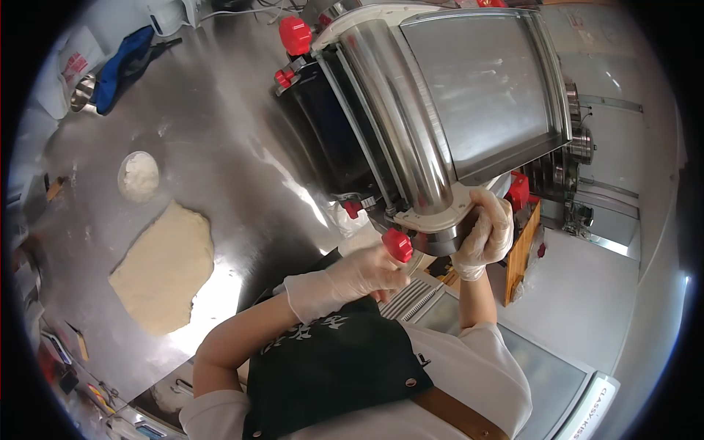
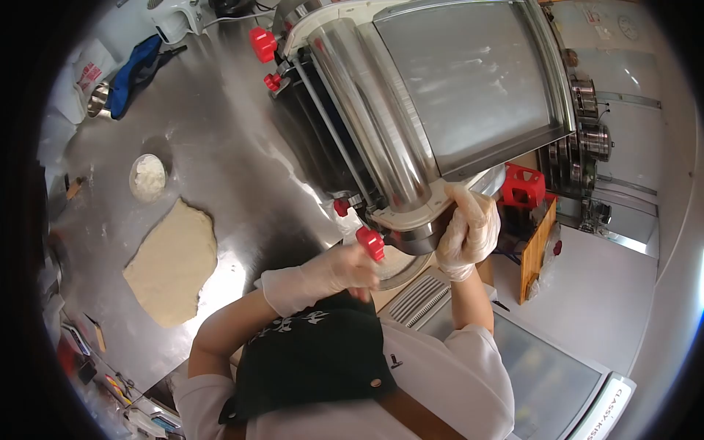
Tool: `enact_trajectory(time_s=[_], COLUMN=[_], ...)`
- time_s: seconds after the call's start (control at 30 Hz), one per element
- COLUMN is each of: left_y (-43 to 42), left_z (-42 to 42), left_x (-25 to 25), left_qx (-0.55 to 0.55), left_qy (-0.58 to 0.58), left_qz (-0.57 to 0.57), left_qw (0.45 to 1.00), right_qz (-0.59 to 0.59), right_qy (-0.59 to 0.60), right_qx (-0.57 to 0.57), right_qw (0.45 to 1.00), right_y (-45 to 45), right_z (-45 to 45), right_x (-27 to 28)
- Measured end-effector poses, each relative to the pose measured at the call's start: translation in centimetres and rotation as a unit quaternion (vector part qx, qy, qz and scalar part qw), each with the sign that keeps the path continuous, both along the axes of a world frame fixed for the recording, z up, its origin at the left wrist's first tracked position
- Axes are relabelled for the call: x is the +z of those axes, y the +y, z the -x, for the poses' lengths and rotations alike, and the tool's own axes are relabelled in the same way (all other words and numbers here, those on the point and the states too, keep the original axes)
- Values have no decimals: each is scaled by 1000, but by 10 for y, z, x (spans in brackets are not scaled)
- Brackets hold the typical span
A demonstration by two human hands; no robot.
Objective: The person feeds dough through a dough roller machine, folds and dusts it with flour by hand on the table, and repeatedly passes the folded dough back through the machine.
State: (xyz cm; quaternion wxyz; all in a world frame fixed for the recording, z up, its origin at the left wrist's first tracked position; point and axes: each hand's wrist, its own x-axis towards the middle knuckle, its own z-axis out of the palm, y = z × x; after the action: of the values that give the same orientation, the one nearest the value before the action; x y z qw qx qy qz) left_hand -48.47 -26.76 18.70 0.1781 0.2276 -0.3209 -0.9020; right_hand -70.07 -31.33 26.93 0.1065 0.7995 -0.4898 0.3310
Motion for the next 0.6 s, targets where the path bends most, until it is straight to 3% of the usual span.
enact_trajectory(time_s=[0.03, 0.07, 0.2, 0.3, 0.33, 0.37, 0.4, 0.43, 0.5, 0.57, 0.6], left_y=[0, 4, -6, -17, -15, -12, -11, -10, -12, -12, -13], left_z=[-2, 10, 24, 15, 17, 19, 20, 21, 19, 13, 10], left_x=[4, -4, 23, 25, 23, 19, 18, 18, 21, 27, 30], left_qx=[-31, -44, 87, 14, 76, 116, 175, 193, 178, 150, 129], left_qy=[163, 285, 158, 0, -127, -207, -341, -391, -409, -427, -434], left_qz=[-185, -330, -467, -248, -4, 253, 468, 575, 638, 624, 587], left_qw=[969, 899, 866, 969, 989, 938, 796, 693, 628, 637, 671], right_qz=[-3, -5, -9, -2, 1, 4, 7, 5, 3, 2, 2], right_qy=[-1, -3, 8, -8, -9, -10, -12, -11, -8, -10, -11], right_qx=[1, 1, 2, -8, -4, 0, 4, 3, 3, 3, 2], right_qw=[1000, 1000, 1000, 1000, 1000, 1000, 1000, 1000, 1000, 1000, 1000], right_y=[0, 1, 1, 2, 1, 0, 0, 0, 0, 1, 1], right_z=[0, 1, 1, 1, 1, 1, 1, 1, 1, 1, 1], right_x=[-1, -2, -1, -3, -3, -3, -3, -3, -3, -3, -3])
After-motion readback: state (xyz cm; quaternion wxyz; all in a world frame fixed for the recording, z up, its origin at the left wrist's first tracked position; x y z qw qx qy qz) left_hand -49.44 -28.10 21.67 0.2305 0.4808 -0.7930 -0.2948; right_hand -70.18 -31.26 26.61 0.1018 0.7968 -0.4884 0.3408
